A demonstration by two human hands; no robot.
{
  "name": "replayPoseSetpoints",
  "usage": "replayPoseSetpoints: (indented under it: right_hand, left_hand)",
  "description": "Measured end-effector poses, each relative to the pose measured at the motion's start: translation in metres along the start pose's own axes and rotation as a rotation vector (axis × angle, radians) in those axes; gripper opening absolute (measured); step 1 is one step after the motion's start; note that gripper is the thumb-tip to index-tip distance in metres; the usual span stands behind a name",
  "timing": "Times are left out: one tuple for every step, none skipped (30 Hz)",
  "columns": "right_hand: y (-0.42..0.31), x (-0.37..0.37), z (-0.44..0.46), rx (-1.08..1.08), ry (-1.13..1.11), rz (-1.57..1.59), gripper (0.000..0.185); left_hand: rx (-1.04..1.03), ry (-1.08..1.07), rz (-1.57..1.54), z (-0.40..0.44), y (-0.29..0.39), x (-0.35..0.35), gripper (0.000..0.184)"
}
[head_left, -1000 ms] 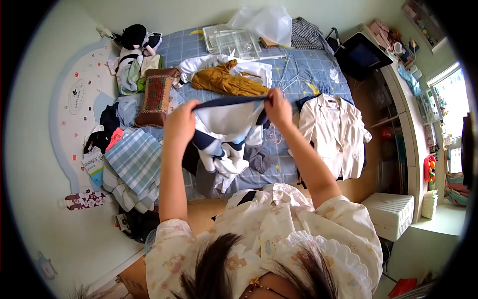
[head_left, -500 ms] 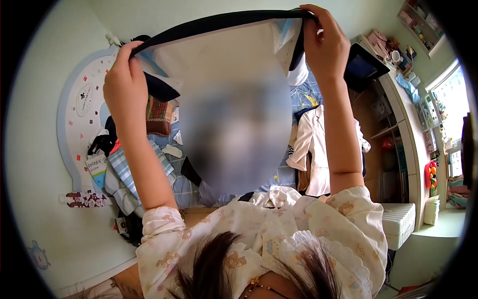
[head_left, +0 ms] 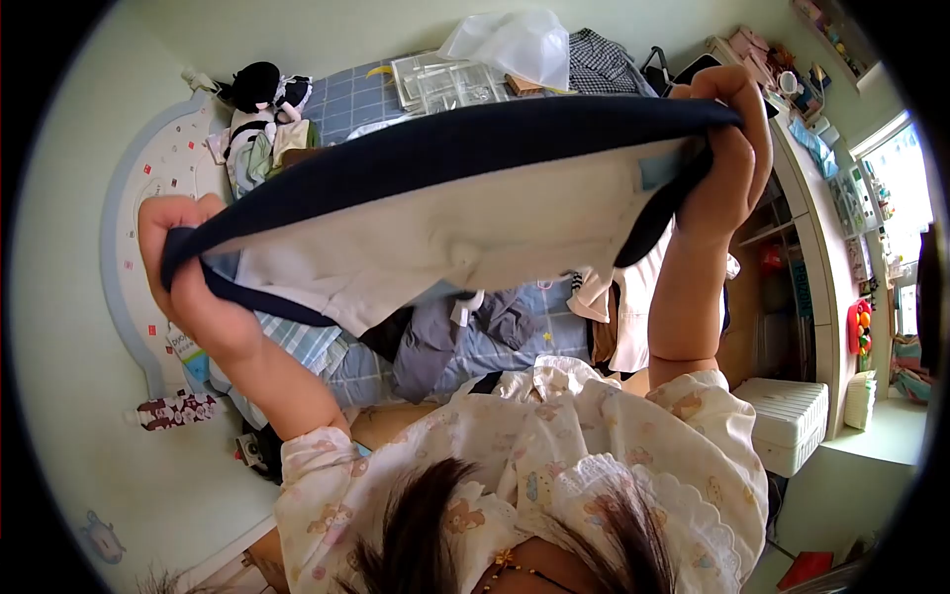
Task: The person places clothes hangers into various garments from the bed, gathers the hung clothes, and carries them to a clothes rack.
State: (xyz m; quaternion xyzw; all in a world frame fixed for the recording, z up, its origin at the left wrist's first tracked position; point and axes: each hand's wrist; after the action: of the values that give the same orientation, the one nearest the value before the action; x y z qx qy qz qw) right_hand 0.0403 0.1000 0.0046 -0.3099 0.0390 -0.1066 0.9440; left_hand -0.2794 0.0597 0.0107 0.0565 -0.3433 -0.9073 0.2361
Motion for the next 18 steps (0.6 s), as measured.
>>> replayPoseSetpoints:
  right_hand:
    - [0.004, -0.001, 0.0, -0.06, -0.025, 0.029, 0.02]
    - [0.009, -0.001, 0.0, -0.121, -0.049, 0.059, 0.02]
    - [0.015, -0.002, 0.0, -0.185, -0.071, 0.089, 0.019]
    - [0.03, -0.007, -0.002, -0.238, -0.048, 0.057, 0.017]
    - [0.049, -0.011, -0.007, -0.328, -0.043, 0.014, 0.016]
    - [0.08, -0.018, -0.014, -0.243, -0.045, -0.111, 0.015]
    - [0.114, -0.024, -0.027, -0.31, -0.083, -0.164, 0.016]
    - [0.148, -0.031, -0.048, -0.52, -0.128, -0.137, 0.019]
    - [0.181, -0.038, -0.068, -0.731, -0.171, -0.12, 0.022]
    - [0.232, -0.044, -0.105, -0.845, -0.218, -0.167, 0.025]
    - [0.261, -0.047, -0.135, -0.888, -0.26, -0.252, 0.028]
    - [0.303, -0.048, -0.183, -0.98, -0.282, -0.248, 0.03]
    - [0.339, -0.043, -0.233, -1.097, -0.328, -0.201, 0.035]
    - [0.374, -0.036, -0.293, -1.196, -0.351, -0.333, 0.041]
    - [0.393, -0.026, -0.348, -1.24, -0.304, -0.305, 0.045]
    - [0.407, -0.012, -0.389, -1.369, -0.377, -0.341, 0.042]
    - [0.43, 0.005, -0.452, -1.425, -0.391, -0.623, 0.047]
    - [0.435, 0.02, -0.478, -1.509, -0.34, -0.73, 0.05]
  left_hand:
    - [-0.005, -0.005, -0.01, 0.0, -0.003, -0.004, 0.023]
    - [0.001, -0.064, -0.089, 0.0, -0.011, -0.002, 0.021]
    - [-0.014, -0.087, -0.004, 0.001, -0.02, -0.004, 0.019]
    - [-0.03, -0.111, 0.081, 0.001, -0.029, -0.008, 0.018]
    - [-0.047, -0.135, 0.165, 0.001, -0.04, -0.012, 0.017]
    - [0.025, -0.23, 0.179, -0.003, -0.055, -0.015, 0.016]
    - [0.076, -0.263, 0.256, -0.01, -0.076, -0.024, 0.016]
    - [0.171, -0.331, 0.325, -0.019, -0.098, -0.034, 0.021]
    - [0.226, -0.369, 0.467, -0.034, -0.125, -0.047, 0.027]
    - [0.31, -0.456, 0.512, -0.054, -0.156, -0.055, 0.034]
    - [0.325, -0.5, 0.628, -0.087, -0.198, -0.061, 0.037]
    - [0.468, -0.585, 0.689, -0.119, -0.223, -0.07, 0.039]
    - [0.477, -0.644, 0.712, -0.17, -0.261, -0.069, 0.034]
    - [0.605, -0.789, 0.764, -0.198, -0.264, -0.08, 0.031]
    - [0.643, -0.945, 0.808, -0.23, -0.269, -0.087, 0.029]
    - [0.623, -0.942, 0.697, -0.288, -0.289, -0.075, 0.031]
    - [0.675, -1.068, 0.732, -0.312, -0.283, -0.073, 0.03]
    - [0.722, -1.097, 0.738, -0.334, -0.278, -0.069, 0.032]
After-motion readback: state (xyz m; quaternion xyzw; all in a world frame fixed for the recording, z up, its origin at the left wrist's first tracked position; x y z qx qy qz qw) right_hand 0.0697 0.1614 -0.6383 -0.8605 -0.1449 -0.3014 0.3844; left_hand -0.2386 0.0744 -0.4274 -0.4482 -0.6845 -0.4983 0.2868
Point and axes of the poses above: each hand's wrist, its own z-axis towards the middle knuckle, its own x-axis out of the back of the hand, y = z × x, and after that the axes turned 3 degrees about -z, right-handed
